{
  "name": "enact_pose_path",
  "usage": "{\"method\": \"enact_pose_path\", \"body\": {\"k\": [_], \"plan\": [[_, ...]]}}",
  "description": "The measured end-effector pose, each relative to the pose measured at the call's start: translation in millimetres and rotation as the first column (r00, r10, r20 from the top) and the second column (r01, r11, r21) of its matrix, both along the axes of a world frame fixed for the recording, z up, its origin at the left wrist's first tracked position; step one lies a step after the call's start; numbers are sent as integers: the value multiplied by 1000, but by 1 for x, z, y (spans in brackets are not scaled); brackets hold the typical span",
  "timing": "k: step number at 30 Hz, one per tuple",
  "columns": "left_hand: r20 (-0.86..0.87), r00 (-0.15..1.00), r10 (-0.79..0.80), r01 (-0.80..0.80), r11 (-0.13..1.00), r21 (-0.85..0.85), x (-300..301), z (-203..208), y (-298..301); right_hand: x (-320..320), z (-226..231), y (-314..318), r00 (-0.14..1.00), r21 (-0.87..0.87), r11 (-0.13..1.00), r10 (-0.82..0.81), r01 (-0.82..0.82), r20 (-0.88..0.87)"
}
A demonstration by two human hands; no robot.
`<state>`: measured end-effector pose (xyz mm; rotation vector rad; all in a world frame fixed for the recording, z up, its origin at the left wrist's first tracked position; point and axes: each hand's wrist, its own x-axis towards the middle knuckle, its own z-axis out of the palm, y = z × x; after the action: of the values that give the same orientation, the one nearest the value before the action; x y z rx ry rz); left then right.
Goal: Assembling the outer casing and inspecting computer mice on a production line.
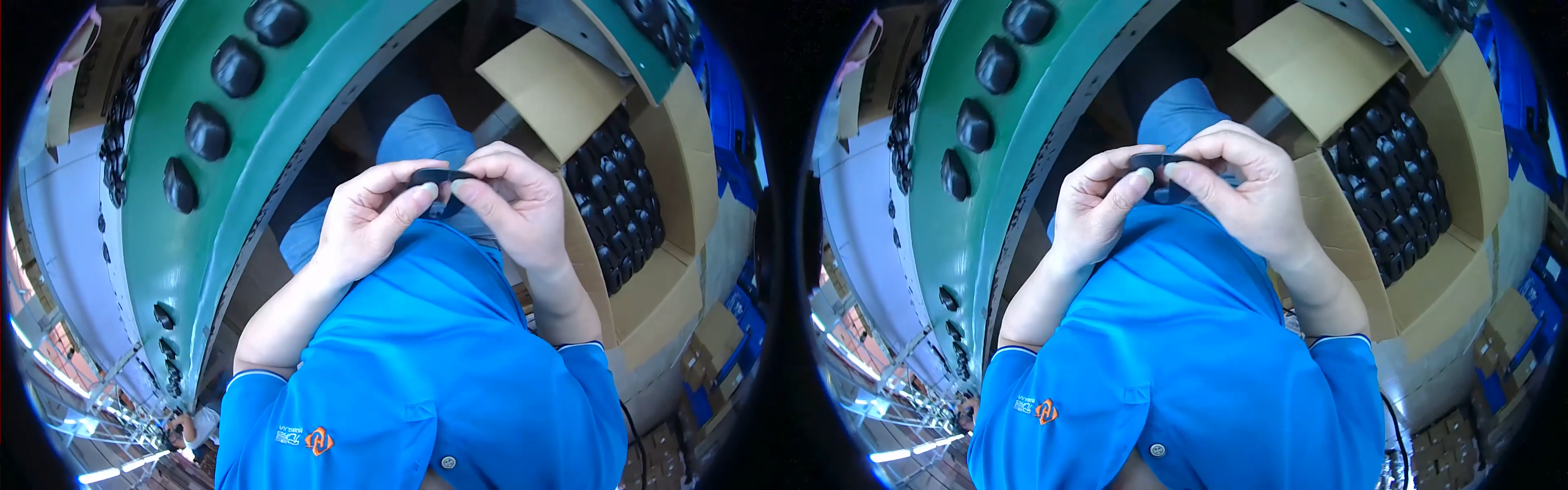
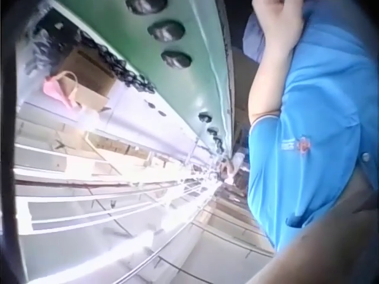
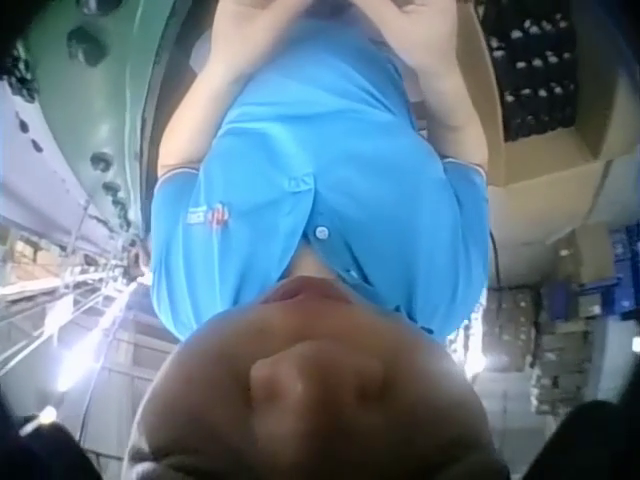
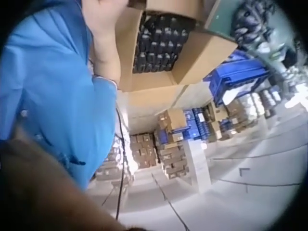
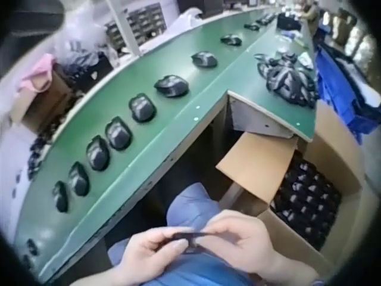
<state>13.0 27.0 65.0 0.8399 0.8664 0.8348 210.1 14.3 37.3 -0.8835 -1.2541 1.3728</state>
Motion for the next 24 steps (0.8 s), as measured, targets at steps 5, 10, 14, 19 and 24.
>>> {"method": "enact_pose_path", "body": {"k": [5,10,14,19,24], "plan": [[-65,995,76,-69,991,116,-27,-11,-5,-27,4,6,996,-132,990,39,-50,-85],[-52,986,160,-156,986,61,-43,-15,-14,-40,10,11,961,94,991,70,-99,268],[38,983,178,-178,984,14,-56,-23,-24,-51,16,7,938,185,966,116,-183,328],[117,977,180,-181,983,3,-63,-29,-29,-63,6,-5,988,-30,998,57,-53,145],[120,981,153,-157,987,27,-69,-36,-30,-65,6,-2,973,-33,991,137,-133,183]]}}
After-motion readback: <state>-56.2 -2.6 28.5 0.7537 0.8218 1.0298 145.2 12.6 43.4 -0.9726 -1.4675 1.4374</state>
